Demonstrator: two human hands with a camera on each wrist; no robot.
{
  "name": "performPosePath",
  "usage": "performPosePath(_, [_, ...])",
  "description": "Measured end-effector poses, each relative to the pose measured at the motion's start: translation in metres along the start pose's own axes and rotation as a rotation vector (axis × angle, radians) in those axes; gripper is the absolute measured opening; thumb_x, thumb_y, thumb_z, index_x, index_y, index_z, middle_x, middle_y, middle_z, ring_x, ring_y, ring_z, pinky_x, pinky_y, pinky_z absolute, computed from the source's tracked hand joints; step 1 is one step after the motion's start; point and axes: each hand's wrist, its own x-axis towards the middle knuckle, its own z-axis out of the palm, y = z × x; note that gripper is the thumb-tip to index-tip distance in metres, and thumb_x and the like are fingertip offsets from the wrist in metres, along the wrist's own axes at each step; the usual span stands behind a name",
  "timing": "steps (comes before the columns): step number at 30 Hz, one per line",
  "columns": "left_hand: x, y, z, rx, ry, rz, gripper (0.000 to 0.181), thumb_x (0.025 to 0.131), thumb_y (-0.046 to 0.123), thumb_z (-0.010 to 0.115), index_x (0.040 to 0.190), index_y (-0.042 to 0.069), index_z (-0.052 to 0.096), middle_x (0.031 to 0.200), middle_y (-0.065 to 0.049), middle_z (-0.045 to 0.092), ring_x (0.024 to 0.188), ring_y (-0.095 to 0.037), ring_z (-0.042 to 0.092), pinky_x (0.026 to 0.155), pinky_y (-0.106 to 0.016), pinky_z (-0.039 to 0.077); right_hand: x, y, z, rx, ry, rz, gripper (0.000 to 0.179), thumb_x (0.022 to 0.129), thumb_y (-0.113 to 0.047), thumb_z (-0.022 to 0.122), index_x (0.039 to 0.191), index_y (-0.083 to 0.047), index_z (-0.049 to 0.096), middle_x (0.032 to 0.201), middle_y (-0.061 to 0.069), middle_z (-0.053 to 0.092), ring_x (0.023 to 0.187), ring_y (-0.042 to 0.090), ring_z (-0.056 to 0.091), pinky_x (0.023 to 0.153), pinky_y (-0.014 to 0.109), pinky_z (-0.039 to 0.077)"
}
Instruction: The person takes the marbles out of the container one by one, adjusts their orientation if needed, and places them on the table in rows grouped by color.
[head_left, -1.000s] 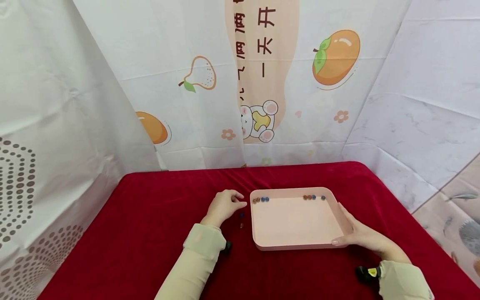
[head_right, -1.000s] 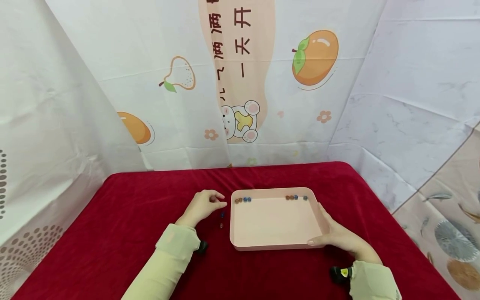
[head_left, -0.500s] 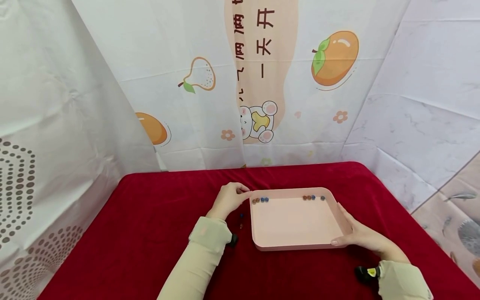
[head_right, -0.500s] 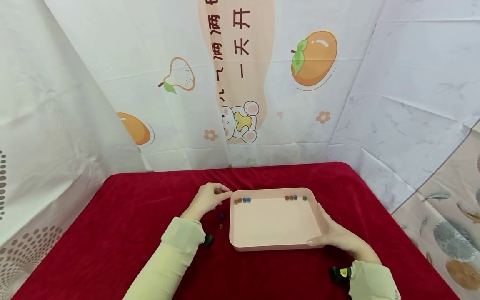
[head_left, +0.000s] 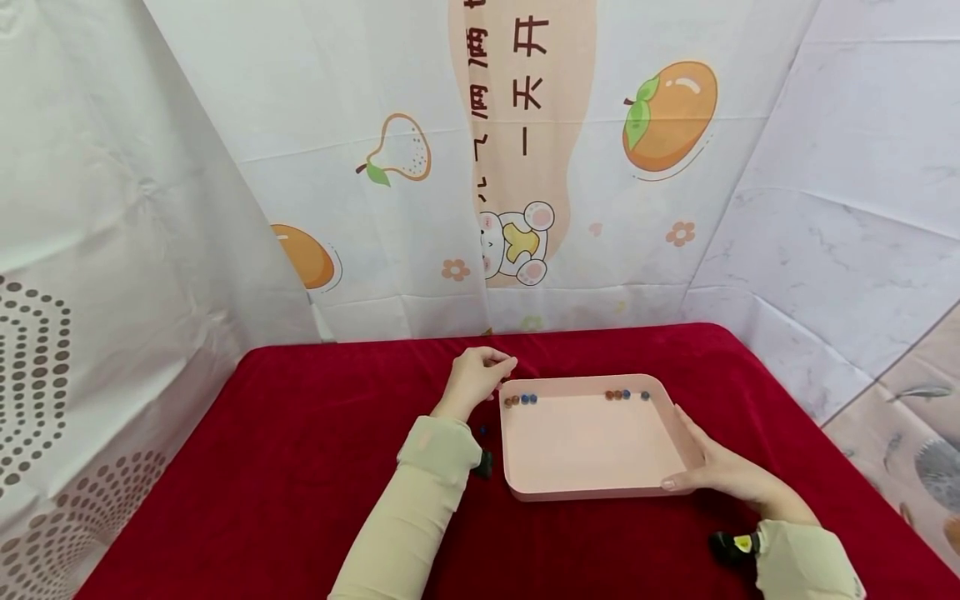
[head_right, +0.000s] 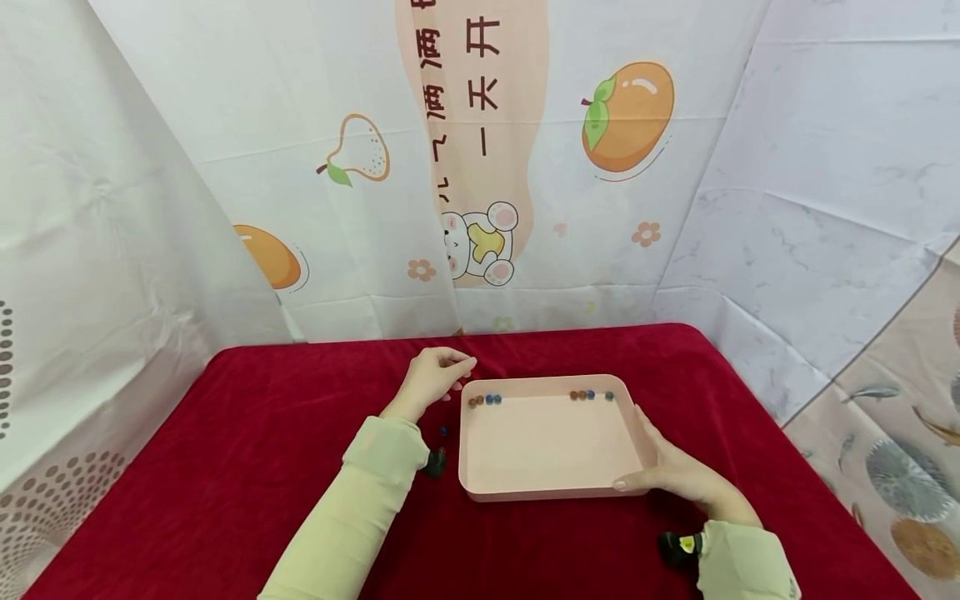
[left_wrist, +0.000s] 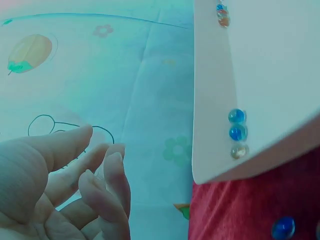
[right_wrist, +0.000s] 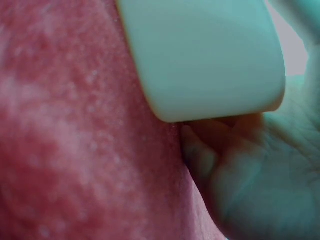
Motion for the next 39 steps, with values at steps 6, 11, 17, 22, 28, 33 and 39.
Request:
performPosePath(6, [0.006,0.008,0.007,-0.045,0.01,-0.049,0.026,0.095,0.032,0.068,0.105,0.009,0.074,0.1,-0.014,0.075,0.089,-0.034,0.071,0.069,-0.035,0.06,0.0,0.0,0.0,-0.004,0.0,0.005,0.114,0.081,-0.014,0.074,0.157,-0.002,-0.01,0.161,0.03,-0.008,0.138,0.048,0.006,0.105,0.074,0.016])
performPosePath(11, [0.01,0.013,0.014,-0.051,0.008,-0.069,0.025,0.095,0.032,0.066,0.103,0.009,0.074,0.102,-0.014,0.075,0.089,-0.033,0.071,0.071,-0.038,0.06,0.0,0.0,-0.001,-0.003,0.002,0.011,0.114,0.081,-0.015,0.074,0.157,-0.003,-0.01,0.161,0.03,-0.008,0.138,0.048,0.007,0.105,0.074,0.017])
performPosePath(17, [0.013,0.012,0.023,-0.082,0.018,-0.095,0.025,0.095,0.031,0.067,0.103,0.007,0.074,0.102,-0.015,0.075,0.09,-0.036,0.071,0.072,-0.041,0.06,0.001,0.001,-0.002,0.002,0.007,-0.01,0.116,0.08,-0.014,0.075,0.157,-0.004,-0.011,0.161,0.029,-0.008,0.139,0.048,0.005,0.105,0.074,0.014])
performPosePath(22, [0.012,0.01,0.033,-0.109,0.017,-0.134,0.019,0.093,0.026,0.071,0.098,0.008,0.074,0.097,-0.021,0.074,0.073,-0.036,0.07,0.073,-0.045,0.06,0.001,0.002,-0.002,-0.012,0.001,0.015,0.115,0.081,-0.016,0.075,0.157,-0.004,-0.011,0.162,0.028,-0.008,0.139,0.047,0.006,0.106,0.073,0.017])
performPosePath(28, [0.011,0.009,0.045,-0.076,0.017,-0.139,0.012,0.089,0.022,0.075,0.093,0.011,0.076,0.083,-0.019,0.074,0.057,-0.023,0.065,0.055,-0.033,0.056,0.001,0.002,-0.002,-0.004,0.0,0.032,0.116,0.081,-0.016,0.075,0.157,-0.004,-0.012,0.162,0.028,-0.011,0.14,0.048,0.002,0.106,0.076,0.01])
performPosePath(33, [0.009,0.008,0.055,-0.068,0.011,-0.123,0.011,0.089,0.021,0.075,0.093,0.011,0.075,0.08,-0.02,0.074,0.059,-0.027,0.068,0.049,-0.027,0.052,0.001,0.002,-0.002,-0.005,0.004,0.01,0.115,0.081,-0.014,0.074,0.157,-0.004,-0.01,0.161,0.029,-0.009,0.139,0.048,0.004,0.105,0.074,0.013])
performPosePath(39, [0.006,0.006,0.062,-0.057,0.039,-0.097,0.011,0.09,0.017,0.073,0.093,0.007,0.074,0.078,-0.018,0.073,0.058,-0.026,0.067,0.045,-0.021,0.048,0.001,0.001,-0.001,-0.004,0.001,0.014,0.114,0.081,-0.014,0.074,0.157,-0.004,-0.01,0.161,0.03,-0.008,0.138,0.049,0.005,0.105,0.075,0.013])
